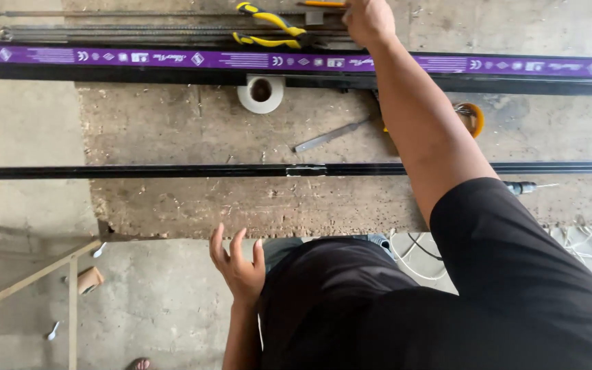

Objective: Assembling metal frames by drilling holes and fastening components with rivets

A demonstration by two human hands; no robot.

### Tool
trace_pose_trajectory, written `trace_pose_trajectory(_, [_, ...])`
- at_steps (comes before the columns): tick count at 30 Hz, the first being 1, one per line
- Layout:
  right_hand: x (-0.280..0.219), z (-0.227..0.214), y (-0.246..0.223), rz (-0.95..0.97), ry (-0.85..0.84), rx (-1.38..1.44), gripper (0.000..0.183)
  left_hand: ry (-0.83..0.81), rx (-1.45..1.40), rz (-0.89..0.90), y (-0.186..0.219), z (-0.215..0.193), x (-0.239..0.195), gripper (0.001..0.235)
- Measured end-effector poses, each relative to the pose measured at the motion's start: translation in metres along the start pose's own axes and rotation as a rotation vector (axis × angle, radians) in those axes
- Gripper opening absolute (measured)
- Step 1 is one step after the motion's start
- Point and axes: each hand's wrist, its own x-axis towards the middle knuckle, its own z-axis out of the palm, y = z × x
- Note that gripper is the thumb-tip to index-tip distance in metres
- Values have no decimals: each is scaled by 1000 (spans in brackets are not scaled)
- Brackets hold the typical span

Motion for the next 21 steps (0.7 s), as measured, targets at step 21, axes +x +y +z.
trace_pose_trajectory(21, [-437,-73,-218,287,-114,933,12,-734,-884,314,39,51,68,40])
